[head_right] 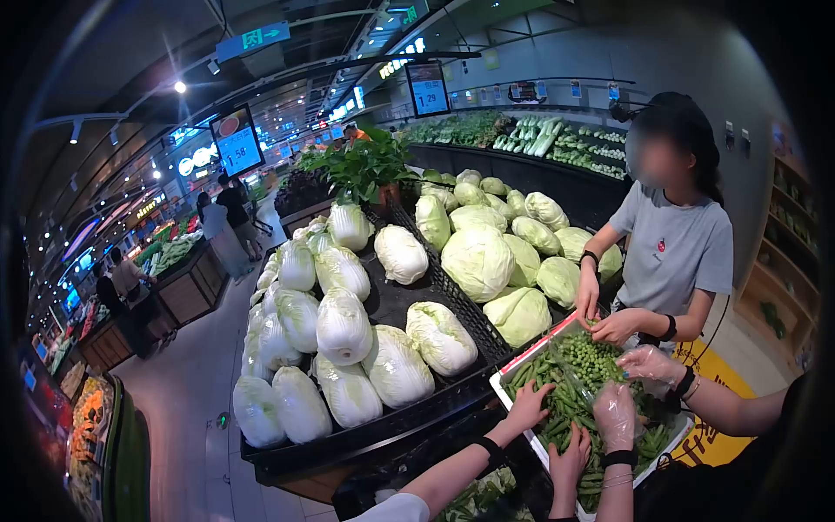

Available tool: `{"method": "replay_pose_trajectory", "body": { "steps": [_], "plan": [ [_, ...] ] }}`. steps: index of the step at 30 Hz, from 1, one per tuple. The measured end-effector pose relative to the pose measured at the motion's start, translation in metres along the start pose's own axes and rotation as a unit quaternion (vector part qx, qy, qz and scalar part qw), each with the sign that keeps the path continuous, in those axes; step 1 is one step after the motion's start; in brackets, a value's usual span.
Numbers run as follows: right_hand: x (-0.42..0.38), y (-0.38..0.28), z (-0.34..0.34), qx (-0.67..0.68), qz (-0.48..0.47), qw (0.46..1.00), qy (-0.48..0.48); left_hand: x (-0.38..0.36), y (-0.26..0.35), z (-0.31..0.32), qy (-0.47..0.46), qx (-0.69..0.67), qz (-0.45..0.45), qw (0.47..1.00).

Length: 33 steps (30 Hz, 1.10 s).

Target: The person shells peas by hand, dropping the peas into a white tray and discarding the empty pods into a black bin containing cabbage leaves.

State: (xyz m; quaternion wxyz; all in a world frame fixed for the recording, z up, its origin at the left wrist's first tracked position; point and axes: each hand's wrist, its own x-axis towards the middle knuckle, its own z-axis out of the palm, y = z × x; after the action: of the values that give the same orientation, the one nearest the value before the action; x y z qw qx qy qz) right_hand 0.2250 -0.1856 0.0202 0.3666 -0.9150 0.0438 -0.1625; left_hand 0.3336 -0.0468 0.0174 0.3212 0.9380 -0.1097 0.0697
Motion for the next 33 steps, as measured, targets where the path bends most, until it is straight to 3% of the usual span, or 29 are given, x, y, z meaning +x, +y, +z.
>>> {"method": "replay_pose_trajectory", "body": {
  "steps": [7,9,13,16,17,18,19,21,23,25,27,33],
  "plan": [
    [-0.006,0.000,-0.006,0.093,-0.005,0.996,0.009,0.004,-0.016,-0.013,0.036,-0.172,0.030,0.984],
    [-0.010,-0.004,-0.007,0.084,-0.023,0.996,0.033,0.000,-0.011,-0.016,0.128,-0.222,0.037,0.966],
    [-0.015,-0.015,-0.010,0.092,-0.033,0.994,0.047,0.001,-0.013,-0.021,0.178,-0.274,-0.010,0.945],
    [-0.017,-0.015,0.002,0.177,-0.016,0.982,0.060,0.007,-0.024,-0.019,0.207,-0.281,-0.023,0.937],
    [-0.016,-0.011,0.010,0.242,0.015,0.969,0.055,0.009,-0.029,-0.009,0.249,-0.355,-0.004,0.901],
    [-0.018,-0.015,0.013,0.267,-0.010,0.961,0.066,0.008,-0.032,-0.006,0.206,-0.408,-0.062,0.887],
    [-0.021,-0.027,0.010,0.308,0.010,0.950,0.055,0.000,-0.021,-0.014,0.206,-0.462,-0.093,0.858],
    [-0.026,-0.035,0.018,0.430,0.044,0.902,0.016,-0.021,0.011,-0.050,0.192,-0.468,-0.059,0.861],
    [-0.033,-0.040,0.031,0.471,0.069,0.879,-0.035,-0.037,0.022,-0.057,0.216,-0.467,-0.002,0.857],
    [-0.044,-0.070,0.023,0.562,0.185,0.801,-0.089,-0.060,0.044,-0.072,0.183,-0.502,-0.017,0.845],
    [-0.046,-0.084,0.022,0.688,0.192,0.690,-0.120,-0.081,0.052,-0.073,0.165,-0.511,-0.011,0.844],
    [-0.028,-0.083,0.017,0.734,0.198,0.649,-0.028,-0.115,0.046,-0.038,0.134,-0.522,-0.004,0.842]
  ]
}}
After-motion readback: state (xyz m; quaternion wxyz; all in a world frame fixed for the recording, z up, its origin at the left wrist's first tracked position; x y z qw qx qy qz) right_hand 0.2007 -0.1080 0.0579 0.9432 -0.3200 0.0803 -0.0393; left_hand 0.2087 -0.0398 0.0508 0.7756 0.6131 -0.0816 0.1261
